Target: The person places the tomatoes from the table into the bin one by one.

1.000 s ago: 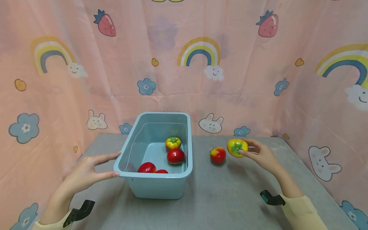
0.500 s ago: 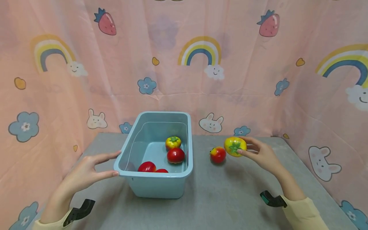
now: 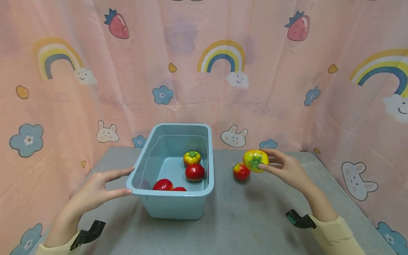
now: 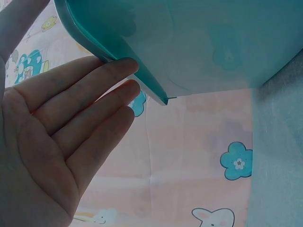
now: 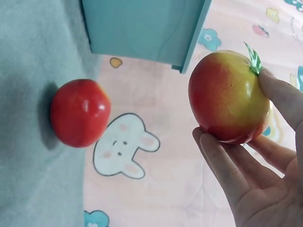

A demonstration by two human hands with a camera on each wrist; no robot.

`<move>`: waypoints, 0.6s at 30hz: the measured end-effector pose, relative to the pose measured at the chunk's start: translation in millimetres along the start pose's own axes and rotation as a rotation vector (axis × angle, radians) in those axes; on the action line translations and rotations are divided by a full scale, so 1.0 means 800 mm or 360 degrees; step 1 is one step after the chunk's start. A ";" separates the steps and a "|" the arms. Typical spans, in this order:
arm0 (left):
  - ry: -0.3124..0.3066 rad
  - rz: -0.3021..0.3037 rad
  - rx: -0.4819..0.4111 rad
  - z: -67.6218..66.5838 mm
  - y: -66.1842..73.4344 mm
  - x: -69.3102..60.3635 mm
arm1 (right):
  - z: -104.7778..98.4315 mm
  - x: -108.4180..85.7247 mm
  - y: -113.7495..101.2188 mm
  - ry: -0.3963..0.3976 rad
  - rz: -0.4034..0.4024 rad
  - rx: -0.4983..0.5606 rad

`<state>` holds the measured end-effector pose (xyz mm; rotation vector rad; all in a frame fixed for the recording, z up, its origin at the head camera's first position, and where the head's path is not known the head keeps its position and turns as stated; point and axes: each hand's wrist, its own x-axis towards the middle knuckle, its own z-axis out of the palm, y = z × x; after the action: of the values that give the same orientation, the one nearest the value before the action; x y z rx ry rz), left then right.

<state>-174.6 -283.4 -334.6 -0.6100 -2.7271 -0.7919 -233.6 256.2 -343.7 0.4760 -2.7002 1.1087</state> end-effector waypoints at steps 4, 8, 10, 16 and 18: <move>-0.0009 -0.0004 -0.0001 -0.001 0.001 0.000 | 0.001 0.002 -0.006 -0.0017 -0.0031 0.0023; -0.0013 -0.0006 -0.0007 0.000 0.001 0.000 | 0.001 0.005 -0.012 -0.0026 -0.0080 0.0021; -0.0011 -0.0003 -0.0008 0.000 0.001 -0.001 | 0.001 0.006 -0.016 -0.0029 -0.0108 0.0014; -0.0003 -0.0009 -0.0011 0.000 0.002 -0.001 | 0.001 0.008 -0.027 -0.0033 -0.0173 0.0028; -0.0002 -0.0012 -0.0009 0.000 0.002 -0.001 | 0.002 0.009 -0.030 -0.0035 -0.0202 0.0047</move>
<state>-173.1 -282.5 -334.3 -0.6021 -2.7306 -0.8019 -231.7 237.6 -327.1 0.6583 -2.6339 1.1160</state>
